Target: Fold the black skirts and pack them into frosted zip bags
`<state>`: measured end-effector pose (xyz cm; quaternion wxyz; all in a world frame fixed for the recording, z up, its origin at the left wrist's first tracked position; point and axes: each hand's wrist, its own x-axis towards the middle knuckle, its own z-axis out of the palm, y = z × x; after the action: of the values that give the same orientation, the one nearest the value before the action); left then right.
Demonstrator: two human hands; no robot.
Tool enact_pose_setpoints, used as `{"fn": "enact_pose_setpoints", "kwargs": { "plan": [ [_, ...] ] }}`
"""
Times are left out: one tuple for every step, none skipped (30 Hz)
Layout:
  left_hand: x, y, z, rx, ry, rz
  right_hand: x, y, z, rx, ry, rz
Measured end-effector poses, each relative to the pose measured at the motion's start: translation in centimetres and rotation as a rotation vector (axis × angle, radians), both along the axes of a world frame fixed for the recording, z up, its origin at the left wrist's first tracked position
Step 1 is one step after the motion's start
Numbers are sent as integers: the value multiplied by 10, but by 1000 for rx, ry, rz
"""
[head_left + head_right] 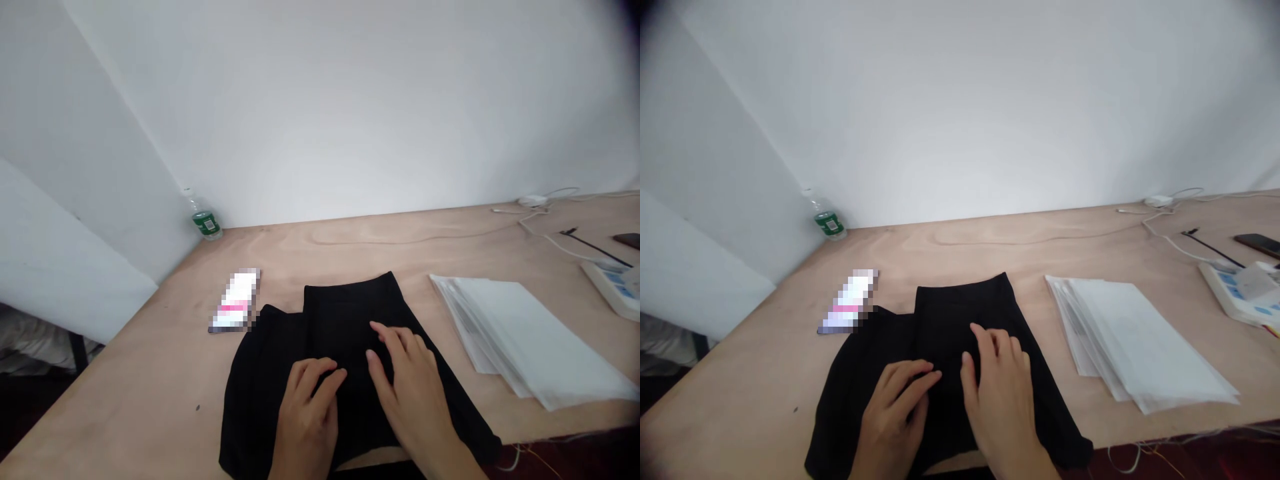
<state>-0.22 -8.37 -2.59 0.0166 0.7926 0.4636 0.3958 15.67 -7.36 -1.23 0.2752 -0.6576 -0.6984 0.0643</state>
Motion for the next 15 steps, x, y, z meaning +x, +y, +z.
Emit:
{"fn": "enact_pose_setpoints", "kwargs": {
  "plan": [
    [0, 0, 0, 2, 3, 0, -3, 3, 1, 33, -42, 42],
    [-1, 0, -1, 5, 8, 1, -6, 6, 1, 47, -81, 97],
    [-1, -1, -1, 5, 14, 2, -9, 9, -1, 38, -116, 158],
    [-1, -1, -1, -1, 22, 3, -11, 13, -3, 6, -147, 213],
    [-1, -2, 0, -17, 31, 5, -13, 17, -5, -42, -173, 254],
    [-1, -3, 1, -41, 38, 6, -15, 20, -9, -95, -190, 279],
    [-1, -3, 3, -67, 41, 12, -15, 23, -12, -142, -200, 293],
    [0, -3, 6, -90, 47, 19, -15, 25, -14, -180, -208, 301],
    [2, -2, 9, -109, 58, 28, -14, 26, -17, -203, -213, 305],
    [4, 0, 12, -124, 82, 40, -13, 27, -18, -215, -219, 309],
    [6, 2, 14, -139, 117, 54, -11, 27, -19, -219, -224, 318],
    [9, 6, 16, -163, 165, 62, -10, 27, -20, -218, -228, 328],
    [11, 11, 16, -197, 218, 64, -9, 26, -20, -218, -230, 338],
    [14, 16, 16, -248, 271, 57, -8, 26, -21, -216, -230, 342],
    [15, 21, 15, -306, 315, 46, -8, 25, -22, -215, -227, 340]
  ]
}}
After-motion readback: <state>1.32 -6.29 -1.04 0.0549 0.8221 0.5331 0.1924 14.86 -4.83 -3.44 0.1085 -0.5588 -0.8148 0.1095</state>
